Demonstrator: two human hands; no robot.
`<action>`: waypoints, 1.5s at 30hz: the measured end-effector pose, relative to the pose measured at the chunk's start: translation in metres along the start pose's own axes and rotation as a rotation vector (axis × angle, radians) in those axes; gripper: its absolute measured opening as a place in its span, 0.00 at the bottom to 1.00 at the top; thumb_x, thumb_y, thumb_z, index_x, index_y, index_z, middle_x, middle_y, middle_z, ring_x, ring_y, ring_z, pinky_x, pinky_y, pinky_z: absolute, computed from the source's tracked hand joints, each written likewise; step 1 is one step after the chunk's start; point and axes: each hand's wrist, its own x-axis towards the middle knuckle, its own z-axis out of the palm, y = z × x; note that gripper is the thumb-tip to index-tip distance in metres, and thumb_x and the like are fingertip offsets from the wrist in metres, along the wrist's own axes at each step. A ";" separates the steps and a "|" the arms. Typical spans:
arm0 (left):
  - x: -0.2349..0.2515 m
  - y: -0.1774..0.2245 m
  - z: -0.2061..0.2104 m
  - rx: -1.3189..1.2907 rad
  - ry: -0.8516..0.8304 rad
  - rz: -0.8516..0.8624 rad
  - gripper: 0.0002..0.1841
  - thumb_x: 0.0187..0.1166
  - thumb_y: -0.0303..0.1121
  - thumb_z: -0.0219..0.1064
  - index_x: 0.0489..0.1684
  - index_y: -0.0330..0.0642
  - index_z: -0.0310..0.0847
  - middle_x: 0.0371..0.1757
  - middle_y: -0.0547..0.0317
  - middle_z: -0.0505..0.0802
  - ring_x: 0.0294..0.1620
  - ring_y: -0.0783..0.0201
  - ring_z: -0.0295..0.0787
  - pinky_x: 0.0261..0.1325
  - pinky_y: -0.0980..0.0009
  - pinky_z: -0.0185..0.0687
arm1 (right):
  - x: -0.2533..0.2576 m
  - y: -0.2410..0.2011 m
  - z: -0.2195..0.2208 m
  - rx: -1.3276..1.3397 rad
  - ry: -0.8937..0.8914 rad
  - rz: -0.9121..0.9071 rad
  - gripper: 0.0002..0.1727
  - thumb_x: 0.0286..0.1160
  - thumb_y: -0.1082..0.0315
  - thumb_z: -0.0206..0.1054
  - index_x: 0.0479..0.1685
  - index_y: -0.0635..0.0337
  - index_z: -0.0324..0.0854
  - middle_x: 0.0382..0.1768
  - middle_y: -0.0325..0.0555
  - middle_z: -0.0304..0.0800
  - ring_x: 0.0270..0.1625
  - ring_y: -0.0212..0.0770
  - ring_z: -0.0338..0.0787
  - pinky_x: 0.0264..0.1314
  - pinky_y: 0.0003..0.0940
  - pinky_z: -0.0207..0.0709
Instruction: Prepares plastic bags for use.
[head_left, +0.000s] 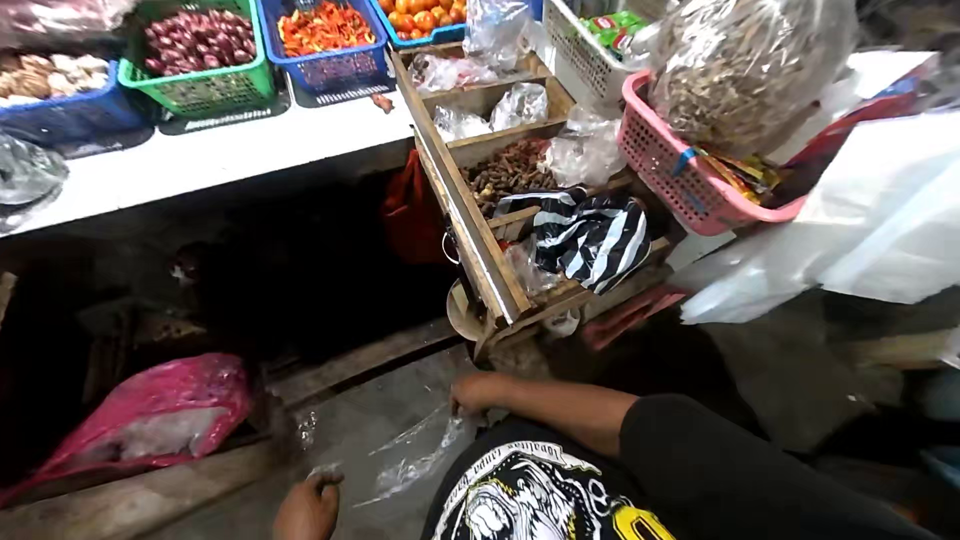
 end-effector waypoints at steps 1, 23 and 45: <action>-0.001 0.016 -0.002 -0.083 0.065 0.019 0.13 0.82 0.29 0.61 0.54 0.39 0.92 0.58 0.36 0.93 0.64 0.36 0.88 0.70 0.33 0.76 | 0.001 -0.001 -0.003 -0.012 0.105 0.022 0.16 0.80 0.60 0.68 0.60 0.56 0.90 0.65 0.63 0.86 0.71 0.67 0.82 0.69 0.73 0.74; -0.064 0.084 0.043 -0.578 0.904 0.322 0.18 0.80 0.41 0.65 0.55 0.34 0.86 0.63 0.41 0.87 0.59 0.54 0.88 0.58 0.58 0.90 | -0.038 -0.040 -0.040 1.346 0.392 -0.280 0.13 0.84 0.66 0.52 0.55 0.56 0.80 0.56 0.48 0.92 0.51 0.41 0.91 0.54 0.41 0.86; 0.084 0.066 0.059 -1.236 0.165 -0.391 0.20 0.82 0.28 0.63 0.73 0.43 0.75 0.49 0.37 0.90 0.35 0.49 0.91 0.40 0.52 0.90 | -0.117 -0.013 -0.023 1.249 0.308 -0.305 0.10 0.76 0.64 0.54 0.39 0.52 0.82 0.31 0.38 0.87 0.33 0.33 0.86 0.39 0.30 0.82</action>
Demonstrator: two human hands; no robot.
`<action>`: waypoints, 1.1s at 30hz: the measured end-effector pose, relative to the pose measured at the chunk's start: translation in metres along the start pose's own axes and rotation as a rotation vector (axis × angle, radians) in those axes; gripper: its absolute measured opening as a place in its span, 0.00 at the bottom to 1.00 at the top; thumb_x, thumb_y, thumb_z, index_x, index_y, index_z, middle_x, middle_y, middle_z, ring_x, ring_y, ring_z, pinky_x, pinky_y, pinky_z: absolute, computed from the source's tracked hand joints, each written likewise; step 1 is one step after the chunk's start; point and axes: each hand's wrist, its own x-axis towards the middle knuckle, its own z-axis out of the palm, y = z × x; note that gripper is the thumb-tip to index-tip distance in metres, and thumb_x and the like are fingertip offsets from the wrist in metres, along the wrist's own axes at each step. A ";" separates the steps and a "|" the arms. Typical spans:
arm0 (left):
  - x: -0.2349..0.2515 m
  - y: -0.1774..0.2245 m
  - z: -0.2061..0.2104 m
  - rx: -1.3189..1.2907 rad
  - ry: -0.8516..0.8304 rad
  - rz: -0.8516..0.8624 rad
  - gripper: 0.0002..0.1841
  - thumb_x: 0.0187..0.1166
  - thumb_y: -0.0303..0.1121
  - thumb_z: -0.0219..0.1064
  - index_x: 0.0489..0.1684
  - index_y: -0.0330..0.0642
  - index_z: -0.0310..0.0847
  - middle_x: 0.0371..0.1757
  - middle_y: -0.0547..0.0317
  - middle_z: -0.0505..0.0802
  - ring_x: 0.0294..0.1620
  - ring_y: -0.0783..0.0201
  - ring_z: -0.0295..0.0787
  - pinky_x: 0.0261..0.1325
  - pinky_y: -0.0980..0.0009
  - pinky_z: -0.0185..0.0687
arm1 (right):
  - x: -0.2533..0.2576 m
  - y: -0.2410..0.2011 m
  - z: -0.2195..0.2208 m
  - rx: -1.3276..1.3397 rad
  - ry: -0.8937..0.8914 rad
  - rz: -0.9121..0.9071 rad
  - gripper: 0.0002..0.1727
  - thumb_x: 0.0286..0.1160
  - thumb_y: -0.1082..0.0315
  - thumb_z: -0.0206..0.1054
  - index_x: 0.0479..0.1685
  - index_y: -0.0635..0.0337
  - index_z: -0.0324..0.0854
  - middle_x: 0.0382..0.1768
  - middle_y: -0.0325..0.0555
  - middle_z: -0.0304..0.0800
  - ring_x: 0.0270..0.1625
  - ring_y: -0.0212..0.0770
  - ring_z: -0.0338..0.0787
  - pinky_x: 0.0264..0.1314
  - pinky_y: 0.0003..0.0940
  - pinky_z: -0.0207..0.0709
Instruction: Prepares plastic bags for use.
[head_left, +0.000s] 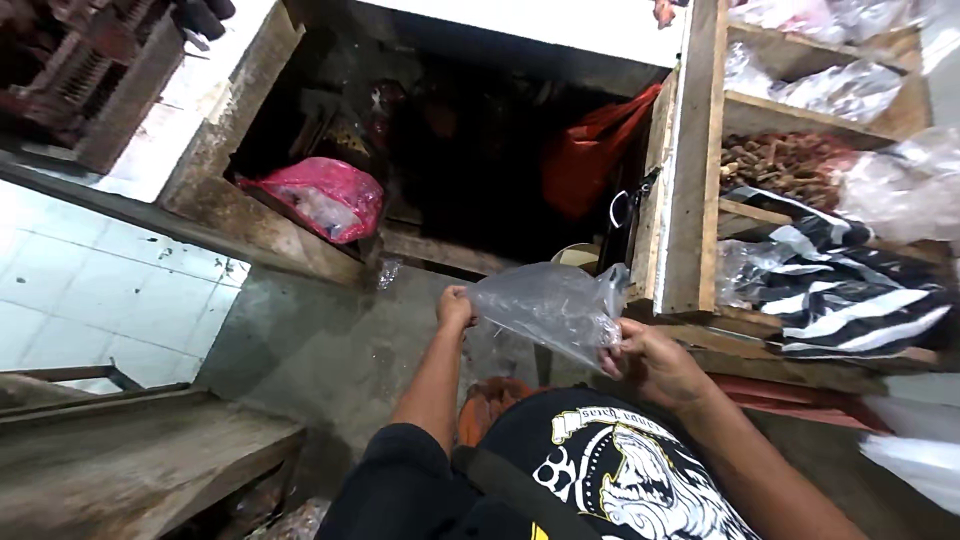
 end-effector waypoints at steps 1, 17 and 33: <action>0.002 0.003 -0.007 -0.024 0.056 -0.022 0.23 0.80 0.27 0.62 0.76 0.46 0.73 0.46 0.37 0.90 0.31 0.50 0.89 0.35 0.54 0.89 | -0.002 0.002 -0.001 -0.018 0.030 -0.008 0.09 0.75 0.66 0.55 0.36 0.51 0.81 0.28 0.36 0.84 0.30 0.31 0.84 0.36 0.28 0.80; -0.114 0.071 -0.093 -0.271 0.095 0.348 0.18 0.86 0.23 0.57 0.72 0.44 0.75 0.58 0.42 0.90 0.37 0.48 0.94 0.32 0.51 0.92 | 0.004 0.026 -0.016 0.097 0.408 0.154 0.10 0.85 0.71 0.54 0.53 0.62 0.80 0.27 0.41 0.85 0.23 0.33 0.82 0.25 0.28 0.79; -0.202 0.085 0.015 -0.299 -0.467 0.467 0.24 0.84 0.31 0.59 0.76 0.28 0.73 0.59 0.44 0.91 0.50 0.57 0.92 0.54 0.59 0.90 | 0.018 -0.016 0.030 -1.001 0.239 -0.868 0.30 0.70 0.46 0.78 0.70 0.47 0.84 0.76 0.43 0.82 0.80 0.40 0.80 0.81 0.43 0.78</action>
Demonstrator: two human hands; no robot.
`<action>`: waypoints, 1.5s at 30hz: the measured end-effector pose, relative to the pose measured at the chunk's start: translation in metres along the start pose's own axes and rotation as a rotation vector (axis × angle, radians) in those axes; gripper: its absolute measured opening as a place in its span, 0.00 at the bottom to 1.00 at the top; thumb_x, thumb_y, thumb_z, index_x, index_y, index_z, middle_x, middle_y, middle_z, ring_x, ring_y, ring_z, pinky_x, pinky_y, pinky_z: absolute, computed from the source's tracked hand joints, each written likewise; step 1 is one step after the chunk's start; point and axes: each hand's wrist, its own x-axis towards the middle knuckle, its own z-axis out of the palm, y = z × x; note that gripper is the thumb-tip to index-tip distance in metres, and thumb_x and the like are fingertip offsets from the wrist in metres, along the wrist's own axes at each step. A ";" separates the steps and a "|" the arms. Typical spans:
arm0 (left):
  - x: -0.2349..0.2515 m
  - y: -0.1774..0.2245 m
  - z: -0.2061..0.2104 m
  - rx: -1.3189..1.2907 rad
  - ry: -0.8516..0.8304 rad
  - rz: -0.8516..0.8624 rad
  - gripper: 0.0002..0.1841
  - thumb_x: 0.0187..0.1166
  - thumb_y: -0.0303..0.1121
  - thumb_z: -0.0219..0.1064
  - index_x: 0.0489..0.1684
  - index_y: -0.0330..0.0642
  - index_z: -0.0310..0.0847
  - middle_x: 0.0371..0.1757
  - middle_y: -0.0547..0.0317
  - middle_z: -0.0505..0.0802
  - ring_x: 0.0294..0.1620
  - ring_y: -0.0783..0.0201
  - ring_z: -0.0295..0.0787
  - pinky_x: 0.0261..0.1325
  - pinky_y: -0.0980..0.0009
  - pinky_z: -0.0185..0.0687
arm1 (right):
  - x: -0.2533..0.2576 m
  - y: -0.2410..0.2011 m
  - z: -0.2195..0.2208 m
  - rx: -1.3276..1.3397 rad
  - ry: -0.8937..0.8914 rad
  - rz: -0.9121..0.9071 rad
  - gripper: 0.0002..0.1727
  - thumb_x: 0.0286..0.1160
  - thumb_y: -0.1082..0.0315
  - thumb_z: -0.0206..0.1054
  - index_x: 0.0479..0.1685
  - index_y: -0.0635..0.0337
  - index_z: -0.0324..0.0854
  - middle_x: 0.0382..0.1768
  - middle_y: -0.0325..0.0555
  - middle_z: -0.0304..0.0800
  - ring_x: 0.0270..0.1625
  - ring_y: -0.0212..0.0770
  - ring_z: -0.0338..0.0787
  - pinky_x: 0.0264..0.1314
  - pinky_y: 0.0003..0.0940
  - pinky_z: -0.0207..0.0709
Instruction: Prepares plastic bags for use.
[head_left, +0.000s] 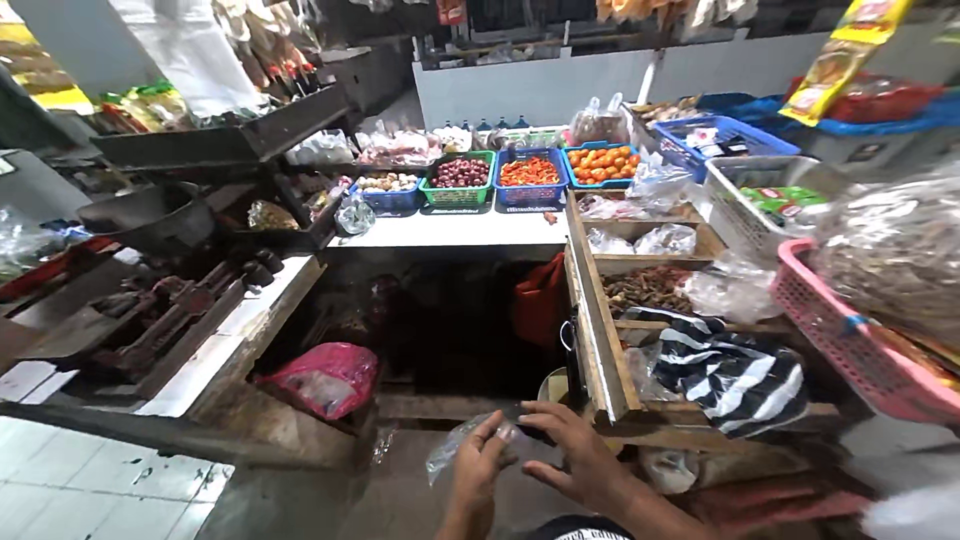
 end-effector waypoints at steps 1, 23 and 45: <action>-0.001 0.000 0.012 -0.028 -0.043 0.001 0.24 0.85 0.33 0.59 0.76 0.28 0.73 0.55 0.47 0.92 0.48 0.61 0.92 0.53 0.63 0.90 | 0.004 0.000 0.001 -0.015 0.006 -0.038 0.28 0.71 0.47 0.78 0.69 0.47 0.85 0.75 0.42 0.84 0.79 0.39 0.81 0.80 0.41 0.79; 0.001 0.013 -0.048 0.405 0.436 0.610 0.33 0.79 0.51 0.68 0.74 0.33 0.73 0.62 0.51 0.87 0.59 0.64 0.87 0.58 0.67 0.88 | 0.039 -0.004 -0.053 0.601 0.389 0.141 0.08 0.83 0.66 0.68 0.50 0.58 0.90 0.49 0.45 0.96 0.46 0.37 0.94 0.50 0.35 0.90; 0.031 0.025 -0.044 0.286 0.046 0.729 0.05 0.75 0.26 0.74 0.42 0.35 0.90 0.42 0.55 0.95 0.45 0.62 0.92 0.54 0.62 0.90 | 0.034 -0.021 -0.054 -0.075 0.425 -0.067 0.18 0.71 0.54 0.78 0.52 0.56 0.88 0.54 0.46 0.91 0.64 0.44 0.88 0.70 0.47 0.83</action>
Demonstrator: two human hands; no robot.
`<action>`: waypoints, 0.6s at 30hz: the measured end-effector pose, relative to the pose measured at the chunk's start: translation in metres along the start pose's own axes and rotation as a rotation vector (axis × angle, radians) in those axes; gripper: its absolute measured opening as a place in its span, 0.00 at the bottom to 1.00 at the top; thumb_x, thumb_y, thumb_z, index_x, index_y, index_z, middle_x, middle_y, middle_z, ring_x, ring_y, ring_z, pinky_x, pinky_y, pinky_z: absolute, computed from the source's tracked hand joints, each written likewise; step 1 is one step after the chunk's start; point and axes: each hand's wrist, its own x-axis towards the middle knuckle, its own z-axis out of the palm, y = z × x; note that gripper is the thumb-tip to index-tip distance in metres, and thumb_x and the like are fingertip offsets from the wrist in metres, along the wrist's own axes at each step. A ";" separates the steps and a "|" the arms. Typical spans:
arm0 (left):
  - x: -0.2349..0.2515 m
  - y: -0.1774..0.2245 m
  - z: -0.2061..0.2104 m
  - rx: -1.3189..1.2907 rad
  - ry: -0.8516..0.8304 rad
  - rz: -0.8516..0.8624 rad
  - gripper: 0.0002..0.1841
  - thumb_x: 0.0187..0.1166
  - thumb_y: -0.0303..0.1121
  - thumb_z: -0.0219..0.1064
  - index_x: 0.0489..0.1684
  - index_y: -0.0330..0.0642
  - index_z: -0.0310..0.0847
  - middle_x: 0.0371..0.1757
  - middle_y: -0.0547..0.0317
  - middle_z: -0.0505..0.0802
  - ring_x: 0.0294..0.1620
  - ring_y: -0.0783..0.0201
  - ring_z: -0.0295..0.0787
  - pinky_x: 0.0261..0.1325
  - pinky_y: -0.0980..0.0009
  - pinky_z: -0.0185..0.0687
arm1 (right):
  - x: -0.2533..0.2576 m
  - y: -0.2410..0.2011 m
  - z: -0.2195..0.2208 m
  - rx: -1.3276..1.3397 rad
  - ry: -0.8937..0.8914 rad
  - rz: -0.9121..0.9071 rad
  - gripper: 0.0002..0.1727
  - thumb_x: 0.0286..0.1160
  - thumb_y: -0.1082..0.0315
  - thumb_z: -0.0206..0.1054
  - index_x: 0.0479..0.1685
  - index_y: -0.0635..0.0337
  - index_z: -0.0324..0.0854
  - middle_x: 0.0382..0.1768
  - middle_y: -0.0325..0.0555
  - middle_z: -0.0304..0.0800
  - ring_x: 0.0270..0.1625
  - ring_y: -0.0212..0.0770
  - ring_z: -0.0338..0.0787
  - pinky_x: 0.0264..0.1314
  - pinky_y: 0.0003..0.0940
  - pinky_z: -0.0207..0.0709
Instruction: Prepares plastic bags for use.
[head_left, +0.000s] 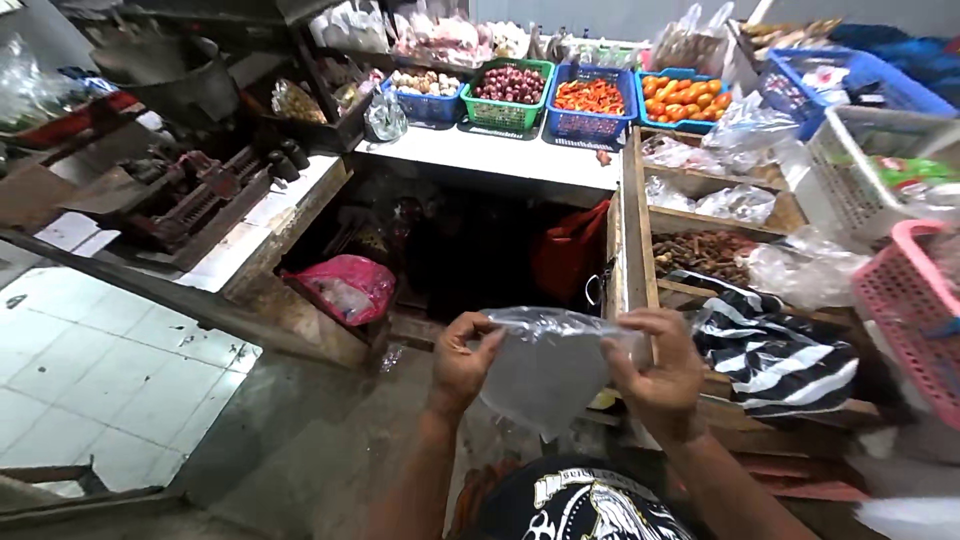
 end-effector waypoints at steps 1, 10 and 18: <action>-0.001 0.002 0.006 0.049 -0.034 0.055 0.05 0.75 0.27 0.75 0.41 0.36 0.91 0.43 0.56 0.95 0.47 0.62 0.92 0.57 0.61 0.90 | 0.003 -0.008 0.005 0.015 -0.097 -0.026 0.18 0.71 0.53 0.77 0.53 0.54 0.89 0.53 0.43 0.92 0.63 0.40 0.88 0.70 0.44 0.84; -0.016 0.017 0.031 0.297 -0.200 0.169 0.05 0.74 0.30 0.73 0.40 0.44 0.93 0.48 0.62 0.94 0.56 0.67 0.90 0.66 0.62 0.86 | 0.006 -0.017 0.038 0.132 -0.345 -0.046 0.07 0.80 0.59 0.72 0.48 0.46 0.93 0.48 0.30 0.95 0.58 0.30 0.91 0.66 0.32 0.87; -0.032 -0.019 -0.022 0.547 0.185 0.037 0.23 0.82 0.52 0.65 0.58 0.41 0.90 0.61 0.50 0.91 0.69 0.54 0.85 0.74 0.51 0.80 | 0.008 -0.016 0.022 0.307 -0.302 0.032 0.08 0.82 0.64 0.68 0.49 0.56 0.89 0.46 0.37 0.94 0.46 0.30 0.92 0.53 0.28 0.91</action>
